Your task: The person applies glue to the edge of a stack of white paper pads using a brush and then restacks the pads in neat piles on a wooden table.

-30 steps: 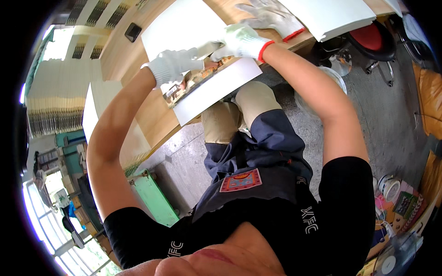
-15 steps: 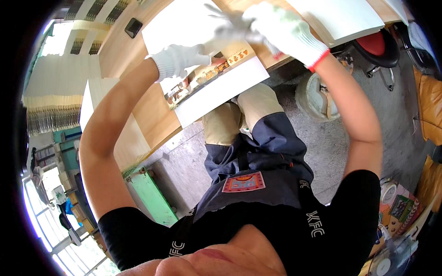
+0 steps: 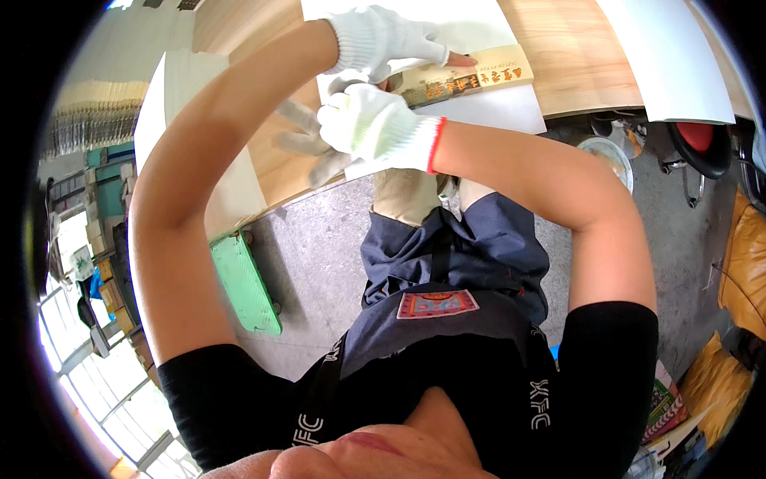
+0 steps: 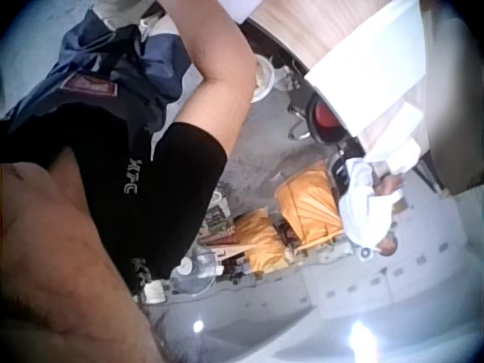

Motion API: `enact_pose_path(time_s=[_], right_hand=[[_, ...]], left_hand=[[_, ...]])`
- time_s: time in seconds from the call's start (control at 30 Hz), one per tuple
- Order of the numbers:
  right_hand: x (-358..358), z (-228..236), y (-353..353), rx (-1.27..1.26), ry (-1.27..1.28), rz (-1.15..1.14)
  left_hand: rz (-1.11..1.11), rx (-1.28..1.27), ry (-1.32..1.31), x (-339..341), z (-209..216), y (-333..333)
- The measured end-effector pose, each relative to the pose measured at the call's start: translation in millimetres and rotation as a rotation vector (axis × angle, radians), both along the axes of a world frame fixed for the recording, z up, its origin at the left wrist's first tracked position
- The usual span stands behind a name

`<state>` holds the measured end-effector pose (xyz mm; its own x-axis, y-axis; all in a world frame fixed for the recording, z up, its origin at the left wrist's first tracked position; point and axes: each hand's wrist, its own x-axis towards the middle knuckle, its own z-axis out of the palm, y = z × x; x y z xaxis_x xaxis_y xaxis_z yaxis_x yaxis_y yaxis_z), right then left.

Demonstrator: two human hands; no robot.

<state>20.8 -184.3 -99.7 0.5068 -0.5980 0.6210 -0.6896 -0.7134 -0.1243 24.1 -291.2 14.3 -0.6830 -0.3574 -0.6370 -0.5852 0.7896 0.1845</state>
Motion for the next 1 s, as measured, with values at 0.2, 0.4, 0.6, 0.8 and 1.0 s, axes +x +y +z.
enact_pose_path(time_s=[0.2,0.4,0.6,0.8,1.0], right_hand=[[11.8,6.5,-3.0,-0.060,0.184,-0.040],[-150.3,-2.7,21.3,-0.003,0.079,0.020],[-74.5,23.1,11.2,0.345,0.083,0.109],[-10.8,25.3,1.7,-0.021,0.161,0.006],[-210.2,21.2,49.3,0.120,0.105,-0.106]], left_hand=[[0.033,-0.064,-0.028,-1.2,-27.4,-0.5],[-0.152,-0.141,-0.043,3.1,-29.6,-3.7],[-0.260,-0.147,-0.116,-6.4,-35.8,-13.5],[-0.574,-0.272,-0.126,2.4,-8.7,4.1],[-0.469,-0.239,-0.194,4.0,-16.3,1.6]])
